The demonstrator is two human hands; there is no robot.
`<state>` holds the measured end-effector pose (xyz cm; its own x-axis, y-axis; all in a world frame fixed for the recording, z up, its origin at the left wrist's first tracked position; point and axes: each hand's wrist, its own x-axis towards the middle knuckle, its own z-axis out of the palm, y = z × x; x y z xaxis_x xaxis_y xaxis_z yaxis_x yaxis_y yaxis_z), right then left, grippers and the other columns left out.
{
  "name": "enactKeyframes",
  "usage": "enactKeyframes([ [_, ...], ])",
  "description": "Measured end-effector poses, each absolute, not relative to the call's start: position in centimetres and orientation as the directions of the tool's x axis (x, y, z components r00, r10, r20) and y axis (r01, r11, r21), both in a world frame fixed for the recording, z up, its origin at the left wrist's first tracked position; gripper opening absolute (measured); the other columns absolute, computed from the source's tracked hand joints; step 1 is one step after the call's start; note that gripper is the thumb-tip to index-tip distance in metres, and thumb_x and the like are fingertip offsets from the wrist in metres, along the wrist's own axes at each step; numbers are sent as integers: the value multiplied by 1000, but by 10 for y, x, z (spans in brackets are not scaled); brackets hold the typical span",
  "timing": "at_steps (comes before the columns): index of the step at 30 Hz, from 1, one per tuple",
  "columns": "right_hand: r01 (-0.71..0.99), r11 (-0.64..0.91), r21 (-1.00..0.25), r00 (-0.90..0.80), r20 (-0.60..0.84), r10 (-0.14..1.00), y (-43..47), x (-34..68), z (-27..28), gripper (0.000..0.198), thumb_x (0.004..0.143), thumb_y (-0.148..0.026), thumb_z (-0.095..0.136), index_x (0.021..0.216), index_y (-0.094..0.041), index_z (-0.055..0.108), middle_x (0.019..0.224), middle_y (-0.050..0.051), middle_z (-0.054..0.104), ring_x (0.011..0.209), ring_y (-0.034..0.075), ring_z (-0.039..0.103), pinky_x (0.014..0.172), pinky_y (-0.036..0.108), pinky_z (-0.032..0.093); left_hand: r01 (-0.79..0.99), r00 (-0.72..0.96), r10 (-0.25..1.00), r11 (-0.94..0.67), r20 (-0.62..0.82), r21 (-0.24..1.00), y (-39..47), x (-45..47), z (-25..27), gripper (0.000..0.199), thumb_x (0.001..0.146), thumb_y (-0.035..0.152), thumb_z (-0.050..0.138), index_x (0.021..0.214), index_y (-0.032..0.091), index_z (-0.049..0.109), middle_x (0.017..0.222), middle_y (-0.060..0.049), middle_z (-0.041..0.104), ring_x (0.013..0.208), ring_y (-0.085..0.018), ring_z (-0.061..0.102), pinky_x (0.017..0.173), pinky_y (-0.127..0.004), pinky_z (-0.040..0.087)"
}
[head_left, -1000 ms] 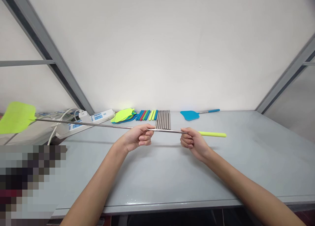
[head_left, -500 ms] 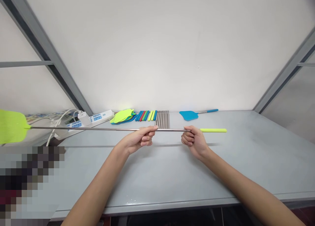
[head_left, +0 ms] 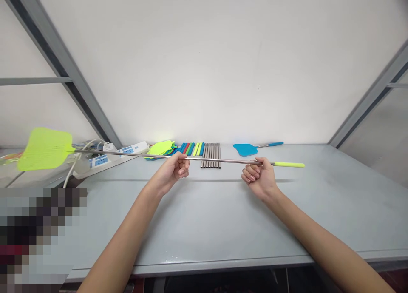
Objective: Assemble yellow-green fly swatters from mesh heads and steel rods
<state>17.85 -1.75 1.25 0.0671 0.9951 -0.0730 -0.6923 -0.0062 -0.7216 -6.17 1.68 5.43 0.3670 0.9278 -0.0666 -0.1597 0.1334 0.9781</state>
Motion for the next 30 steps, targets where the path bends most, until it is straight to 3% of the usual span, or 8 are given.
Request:
enactKeyframes([
  [4, -663, -30, -748, 3, -43, 999, -21, 170, 15, 43, 72, -37, 48, 44, -18, 21, 38, -7, 15, 36, 7, 17, 38, 24, 16, -150, 416, 906, 152, -77, 977, 14, -58, 52, 26, 73, 25, 41, 49, 15, 43, 42, 4, 34, 38, -5, 29, 44, -20, 31],
  [11, -433, -116, -894, -243, -8, 970, -33, 151, 11, 41, 74, -39, 49, 46, -17, 29, 41, -7, 23, 38, 6, 21, 41, 23, 18, -48, 636, 754, 253, -166, 966, 0, -34, 43, 30, 76, 28, 37, 54, 13, 50, 42, 3, 37, 43, -7, 31, 47, -20, 29],
  [17, -360, -111, -927, -368, 32, 929, -40, 136, 0, 31, 73, -37, 51, 53, -14, 44, 45, -6, 30, 39, 5, 23, 41, 22, 15, 32, 718, 675, 213, -171, 977, -12, -10, 31, 36, 78, 35, 37, 53, 13, 50, 45, 1, 41, 46, -8, 36, 50, -22, 30],
  [21, -444, -126, -887, -292, 10, 956, -39, 135, -4, 34, 75, -34, 46, 48, -15, 41, 42, -5, 29, 38, 5, 26, 42, 23, 16, -23, 612, 777, 203, -147, 979, -9, -9, 29, 33, 75, 41, 41, 60, 13, 53, 44, 3, 40, 43, -7, 36, 48, -22, 31],
  [25, -566, -98, -819, -158, -10, 987, -33, 142, -4, 37, 74, -27, 42, 39, -16, 37, 35, -5, 24, 34, 6, 25, 42, 24, 17, -273, 278, 959, 139, -60, 952, 2, -16, 28, 28, 73, 38, 44, 59, 14, 49, 46, 4, 41, 39, -5, 32, 42, -20, 29],
  [27, -600, -81, -796, -107, -21, 994, -31, 146, -3, 36, 72, -25, 42, 37, -16, 36, 34, -5, 23, 33, 6, 25, 42, 25, 18, -332, 142, 990, 68, -21, 941, 5, -20, 26, 27, 73, 35, 43, 56, 15, 46, 44, 5, 38, 37, -5, 31, 41, -20, 29],
  [30, -617, -92, -781, -101, -37, 994, -29, 147, -4, 35, 72, -25, 41, 37, -16, 37, 34, -5, 24, 33, 7, 26, 41, 25, 18, -331, 109, 994, 54, -19, 942, 6, -21, 22, 24, 72, 31, 42, 55, 15, 45, 43, 5, 36, 37, -4, 32, 40, -19, 29],
])
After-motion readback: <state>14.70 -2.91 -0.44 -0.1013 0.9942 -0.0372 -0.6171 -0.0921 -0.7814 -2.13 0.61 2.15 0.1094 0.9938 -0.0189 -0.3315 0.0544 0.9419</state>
